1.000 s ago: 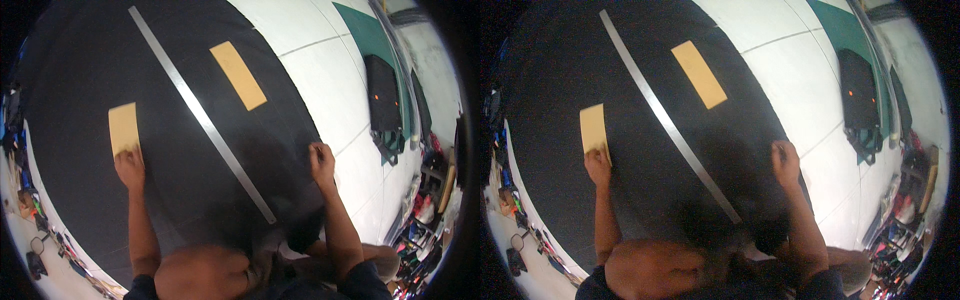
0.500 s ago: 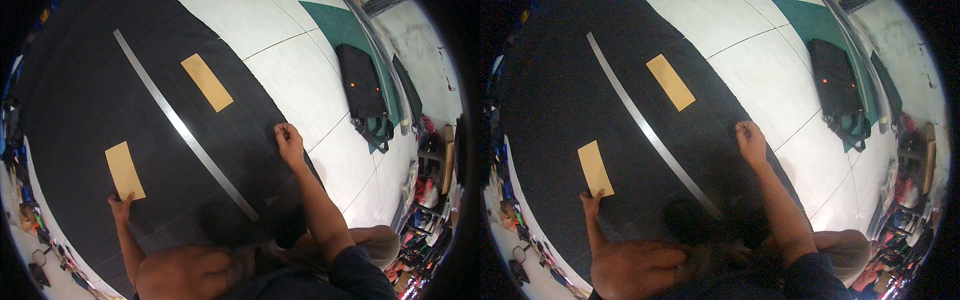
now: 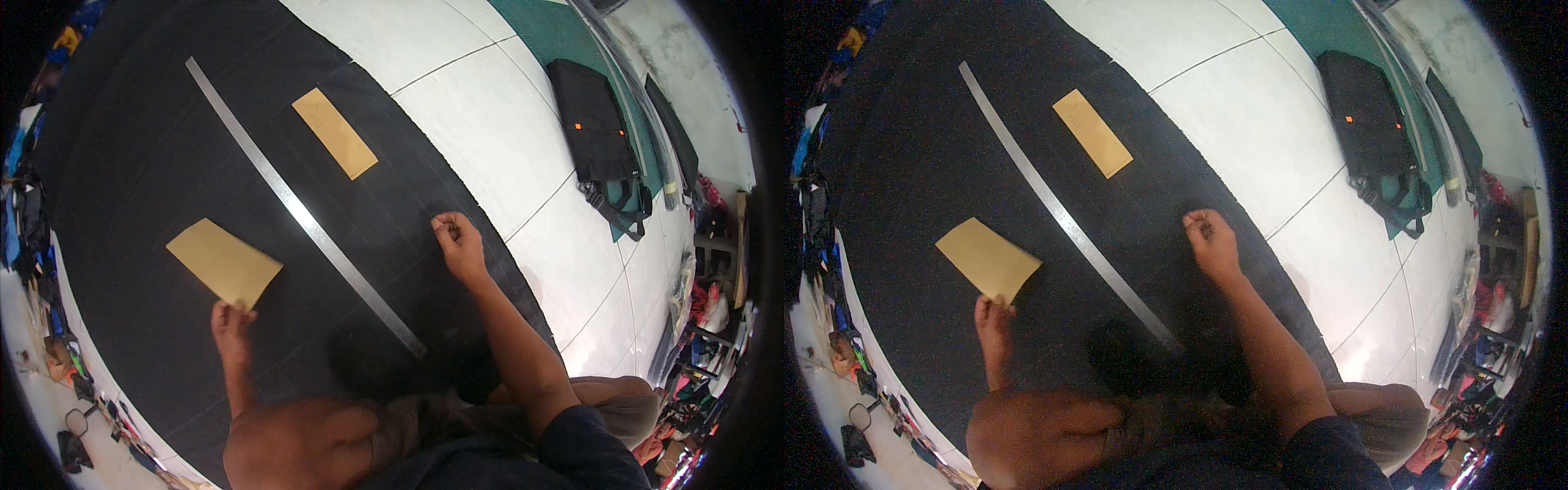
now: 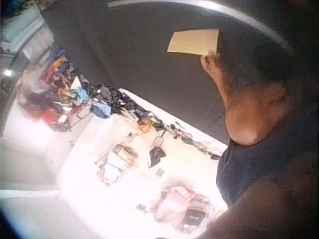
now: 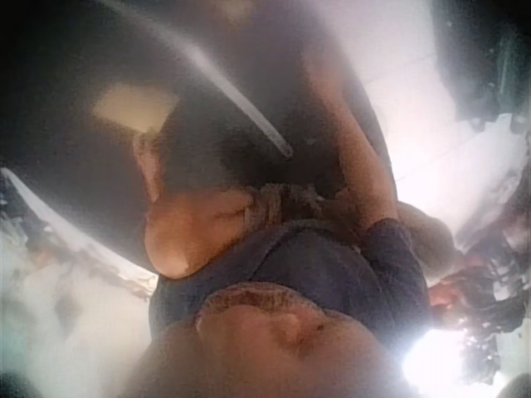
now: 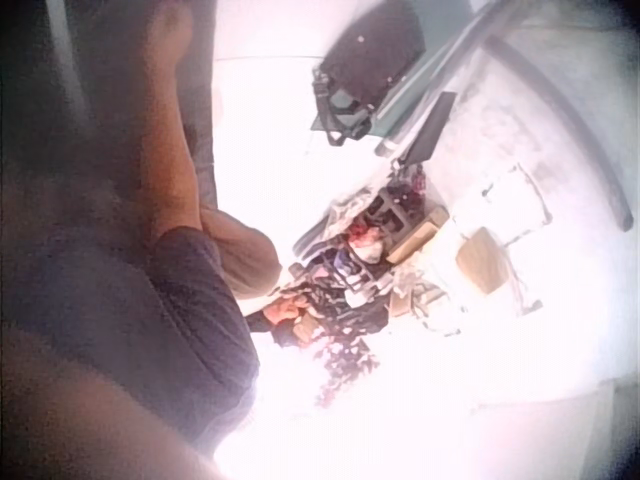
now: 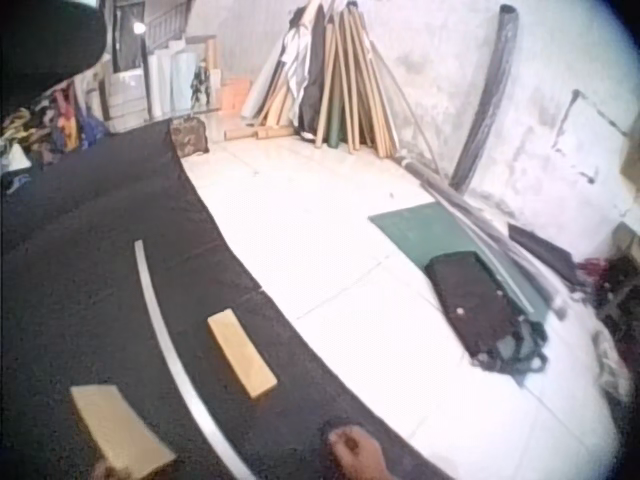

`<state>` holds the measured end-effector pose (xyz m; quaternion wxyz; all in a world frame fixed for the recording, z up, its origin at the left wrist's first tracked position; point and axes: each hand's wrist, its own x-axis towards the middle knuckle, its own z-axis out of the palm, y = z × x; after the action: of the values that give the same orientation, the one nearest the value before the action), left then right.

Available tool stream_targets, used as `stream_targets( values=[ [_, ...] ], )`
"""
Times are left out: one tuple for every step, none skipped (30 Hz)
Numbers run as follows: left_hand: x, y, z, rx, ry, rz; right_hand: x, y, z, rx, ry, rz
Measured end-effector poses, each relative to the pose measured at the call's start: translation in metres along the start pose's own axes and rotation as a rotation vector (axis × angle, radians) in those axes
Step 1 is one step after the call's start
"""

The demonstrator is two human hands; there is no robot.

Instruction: The person kneels on a large black fabric laid on a tiled floor and uses a metal ruler and a small yellow card to draw straight lines across the fabric. They repeatedly reposition the ruler and card to create multiple parallel lines.

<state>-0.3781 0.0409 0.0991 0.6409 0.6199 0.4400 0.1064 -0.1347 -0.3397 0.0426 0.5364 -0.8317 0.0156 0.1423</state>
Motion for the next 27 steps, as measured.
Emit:
stream_targets(
  values=[
    [-0.007,0.003,0.022,-0.014,-0.07,0.026,-0.002,-0.007,0.002,-0.012,-0.05,0.008],
    [-0.014,0.002,0.049,-0.044,-0.131,0.078,-0.004,-0.018,0.004,-0.024,-0.102,0.015],
    [-0.016,-0.005,0.071,-0.054,-0.219,0.041,-0.007,-0.023,0.006,-0.04,-0.149,0.028],
    [-0.02,-0.003,0.093,-0.004,-0.308,-0.048,-0.006,-0.029,0.01,-0.039,-0.177,0.031],
    [-0.025,-0.007,0.117,-0.041,-0.38,-0.085,-0.006,-0.03,0.013,-0.031,-0.199,0.045],
    [-0.027,-0.013,0.137,-0.029,-0.395,-0.173,-0.007,-0.03,0.015,-0.02,-0.224,0.059],
    [-0.026,-0.029,0.15,0.027,-0.457,-0.135,-0.006,-0.026,0.017,-0.017,-0.236,0.107],
    [-0.025,-0.043,0.161,0.061,-0.498,-0.162,-0.006,-0.019,0.018,-0.013,-0.246,0.154],
    [-0.025,-0.053,0.171,0.096,-0.536,-0.188,-0.005,-0.014,0.019,-0.009,-0.257,0.201],
    [-0.026,-0.061,0.179,0.13,-0.572,-0.213,-0.006,-0.009,0.018,-0.032,-0.248,0.211],
    [-0.029,-0.058,0.186,0.177,-0.58,-0.228,-0.01,-0.004,0.016,-0.05,-0.236,0.221],
    [-0.032,-0.054,0.192,0.223,-0.586,-0.243,-0.013,0.002,0.013,-0.069,-0.226,0.231],
    [-0.035,-0.05,0.197,0.269,-0.591,-0.258,-0.016,0.007,0.011,-0.09,-0.208,0.214],
    [-0.038,-0.044,0.201,0.277,-0.591,-0.272,-0.018,0.008,0.01,-0.109,-0.194,0.197],
    [-0.041,-0.038,0.204,0.285,-0.591,-0.286,-0.02,0.009,0.01,-0.127,-0.181,0.18],
    [-0.042,-0.035,0.205,0.292,-0.591,-0.299,-0.021,0.011,0.009,-0.171,-0.164,0.173],
    [-0.041,-0.035,0.203,0.329,-0.59,-0.273,-0.023,-0.003,0.008,-0.213,-0.149,0.165],
    [-0.041,-0.037,0.201,0.366,-0.589,-0.246,-0.024,-0.011,0.008,-0.254,-0.133,0.156],
    [-0.04,-0.039,0.198,0.404,-0.587,-0.219,-0.024,-0.009,0.012,-0.267,-0.147,0.142],
    [-0.039,-0.044,0.197,0.443,-0.557,-0.118,-0.024,-0.007,0.011,-0.285,-0.148,0.129],
    [-0.037,-0.049,0.194,0.481,-0.524,-0.016,-0.024,-0.004,0.01,-0.303,-0.149,0.116],
    [-0.034,-0.054,0.192,0.517,-0.488,0.085,-0.024,-0.002,0.009,-0.295,-0.141,0.083],
    [-0.031,-0.048,0.189,0.537,-0.464,0.11,-0.025,0.001,0.01,-0.284,-0.139,0.051],
    [-0.027,-0.041,0.188,0.557,-0.439,0.134,-0.025,0.003,0.009,-0.274,-0.137,0.02],
    [-0.021,-0.035,0.186,0.577,-0.414,0.157,-0.023,0.005,0.003,-0.169,-0.243,0.085],
    [-0.011,-0.033,0.182,0.621,-0.336,0.285,-0.017,0.003,-0.008,-0.067,-0.352,0.145],
    [0.002,-0.033,0.176,0.663,-0.252,0.411,-0.01,-0.002,-0.018,0.033,-0.464,0.206]
  ],
)
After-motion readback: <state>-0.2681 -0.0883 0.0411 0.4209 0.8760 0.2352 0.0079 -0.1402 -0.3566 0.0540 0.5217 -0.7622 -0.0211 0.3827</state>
